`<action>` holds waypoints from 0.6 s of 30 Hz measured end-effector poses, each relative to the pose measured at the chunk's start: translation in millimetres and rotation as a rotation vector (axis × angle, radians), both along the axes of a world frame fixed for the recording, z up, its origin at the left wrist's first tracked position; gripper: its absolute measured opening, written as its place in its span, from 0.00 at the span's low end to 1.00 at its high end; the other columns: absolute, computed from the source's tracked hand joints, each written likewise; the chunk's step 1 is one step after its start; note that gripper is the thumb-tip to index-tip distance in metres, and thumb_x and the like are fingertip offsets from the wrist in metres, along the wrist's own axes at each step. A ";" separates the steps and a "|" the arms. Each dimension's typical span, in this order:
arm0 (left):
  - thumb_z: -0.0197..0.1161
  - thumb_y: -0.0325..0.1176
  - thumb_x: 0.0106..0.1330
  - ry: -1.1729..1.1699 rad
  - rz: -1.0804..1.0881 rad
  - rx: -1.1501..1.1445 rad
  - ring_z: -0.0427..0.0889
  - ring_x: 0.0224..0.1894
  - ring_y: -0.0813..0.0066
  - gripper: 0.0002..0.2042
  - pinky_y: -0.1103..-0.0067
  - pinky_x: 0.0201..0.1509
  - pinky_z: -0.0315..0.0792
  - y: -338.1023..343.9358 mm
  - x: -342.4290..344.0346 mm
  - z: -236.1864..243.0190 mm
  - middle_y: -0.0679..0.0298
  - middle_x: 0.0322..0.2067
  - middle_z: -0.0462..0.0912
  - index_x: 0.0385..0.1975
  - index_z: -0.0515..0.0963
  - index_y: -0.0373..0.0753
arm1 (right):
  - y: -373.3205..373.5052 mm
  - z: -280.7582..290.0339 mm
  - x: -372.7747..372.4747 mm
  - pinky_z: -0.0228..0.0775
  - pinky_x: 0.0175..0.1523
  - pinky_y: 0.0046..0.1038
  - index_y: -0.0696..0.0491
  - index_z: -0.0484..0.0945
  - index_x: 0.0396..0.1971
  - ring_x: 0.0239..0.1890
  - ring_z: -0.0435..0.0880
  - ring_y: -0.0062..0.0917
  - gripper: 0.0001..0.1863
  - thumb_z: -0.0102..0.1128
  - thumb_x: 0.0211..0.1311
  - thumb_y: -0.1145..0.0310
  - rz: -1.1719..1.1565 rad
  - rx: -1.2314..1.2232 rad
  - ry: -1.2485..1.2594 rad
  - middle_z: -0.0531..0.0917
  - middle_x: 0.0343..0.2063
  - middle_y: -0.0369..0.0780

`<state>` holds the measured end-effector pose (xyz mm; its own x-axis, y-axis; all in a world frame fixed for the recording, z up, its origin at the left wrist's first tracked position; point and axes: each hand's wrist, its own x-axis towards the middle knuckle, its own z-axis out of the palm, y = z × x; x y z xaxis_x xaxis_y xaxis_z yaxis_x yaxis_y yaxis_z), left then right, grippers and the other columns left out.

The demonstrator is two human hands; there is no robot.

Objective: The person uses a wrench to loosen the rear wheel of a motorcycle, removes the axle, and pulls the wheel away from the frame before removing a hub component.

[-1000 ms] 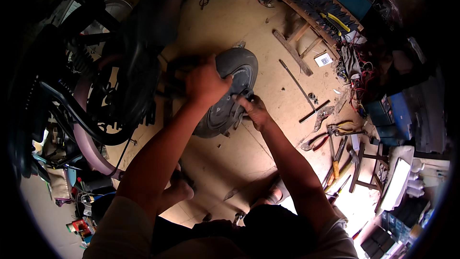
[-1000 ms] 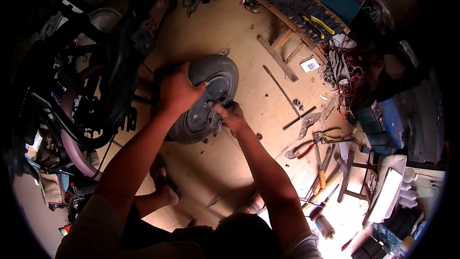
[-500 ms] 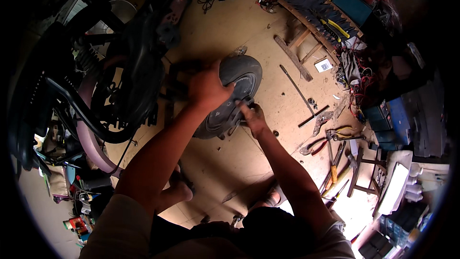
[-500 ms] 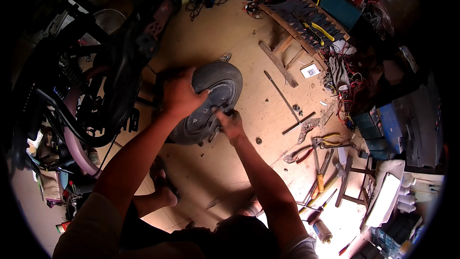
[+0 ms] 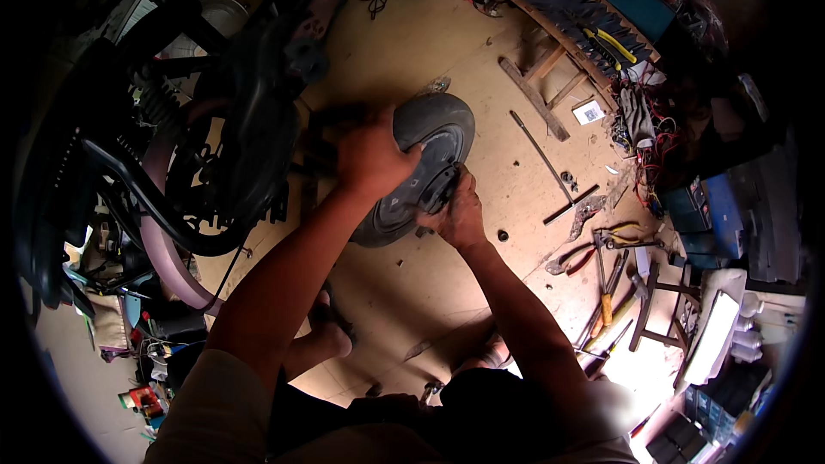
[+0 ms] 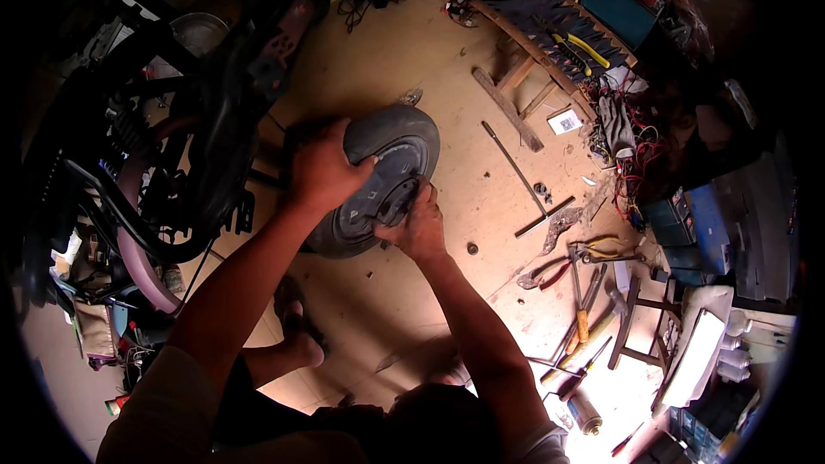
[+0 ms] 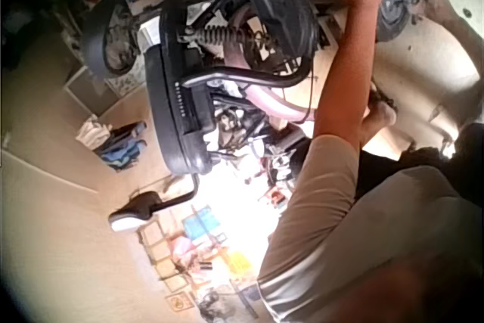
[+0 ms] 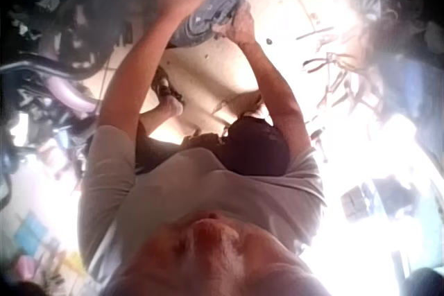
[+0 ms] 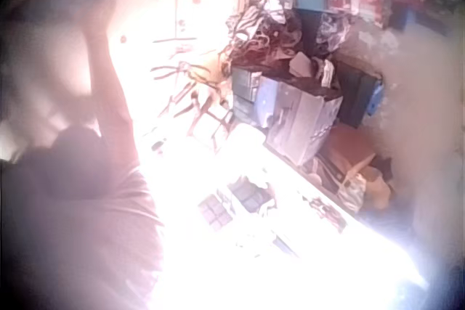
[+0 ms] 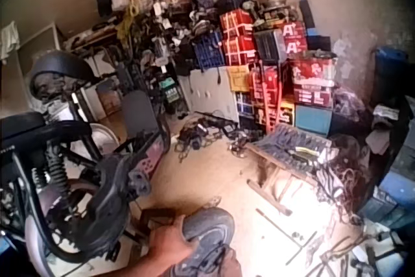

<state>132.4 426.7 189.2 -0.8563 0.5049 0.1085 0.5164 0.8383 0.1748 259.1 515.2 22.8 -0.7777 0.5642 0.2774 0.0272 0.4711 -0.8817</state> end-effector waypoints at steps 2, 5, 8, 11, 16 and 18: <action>0.77 0.47 0.55 0.003 0.006 0.009 0.87 0.52 0.46 0.38 0.61 0.57 0.80 5.5 -0.4 0.8 0.45 0.50 0.87 0.64 0.76 0.34 | 7.7 -7.7 -2.0 0.80 0.57 0.33 0.64 0.68 0.64 0.52 0.85 0.39 0.53 0.87 0.45 0.50 0.120 -0.404 -0.073 0.84 0.52 0.48; 0.77 0.47 0.55 -0.036 0.016 0.031 0.87 0.52 0.46 0.37 0.60 0.57 0.80 1.1 -8.1 1.5 0.44 0.50 0.86 0.64 0.76 0.35 | 32.8 6.1 -20.0 0.77 0.62 0.32 0.64 0.63 0.68 0.59 0.82 0.39 0.58 0.87 0.45 0.48 0.285 -1.545 -0.493 0.82 0.57 0.49; 0.77 0.48 0.55 -0.030 0.003 0.021 0.87 0.52 0.46 0.37 0.60 0.57 0.80 7.3 -5.1 3.6 0.44 0.51 0.86 0.64 0.76 0.36 | 6.6 -22.7 -18.1 0.77 0.63 0.34 0.65 0.61 0.69 0.60 0.82 0.41 0.60 0.88 0.43 0.48 0.122 -0.945 -0.168 0.79 0.59 0.52; 0.77 0.48 0.55 0.023 -0.004 0.008 0.87 0.51 0.46 0.38 0.60 0.56 0.81 8.5 -4.0 -3.9 0.45 0.49 0.87 0.65 0.75 0.36 | 3.6 -24.6 -3.9 0.75 0.66 0.42 0.65 0.57 0.70 0.63 0.79 0.50 0.65 0.89 0.36 0.50 0.143 -0.251 -0.066 0.73 0.63 0.57; 0.76 0.47 0.56 -0.084 -0.001 0.034 0.87 0.50 0.44 0.36 0.60 0.56 0.80 15.7 -13.7 -6.1 0.45 0.47 0.88 0.63 0.77 0.36 | 17.5 -43.0 -16.1 0.74 0.68 0.35 0.65 0.62 0.69 0.63 0.80 0.39 0.61 0.90 0.40 0.50 0.208 -0.733 -0.026 0.78 0.62 0.52; 0.76 0.47 0.56 -0.002 -0.005 0.061 0.87 0.51 0.44 0.34 0.60 0.56 0.80 -6.5 -20.4 -12.9 0.45 0.47 0.88 0.62 0.78 0.37 | 23.2 19.0 -18.8 0.72 0.69 0.32 0.67 0.63 0.68 0.65 0.78 0.35 0.59 0.90 0.42 0.50 0.273 -1.059 -0.268 0.80 0.62 0.51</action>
<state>112.0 420.1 176.3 -0.8541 0.5016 0.1377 0.5201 0.8237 0.2260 240.3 538.4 41.8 -0.8734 0.2180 -0.4354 0.2867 -0.4925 -0.8217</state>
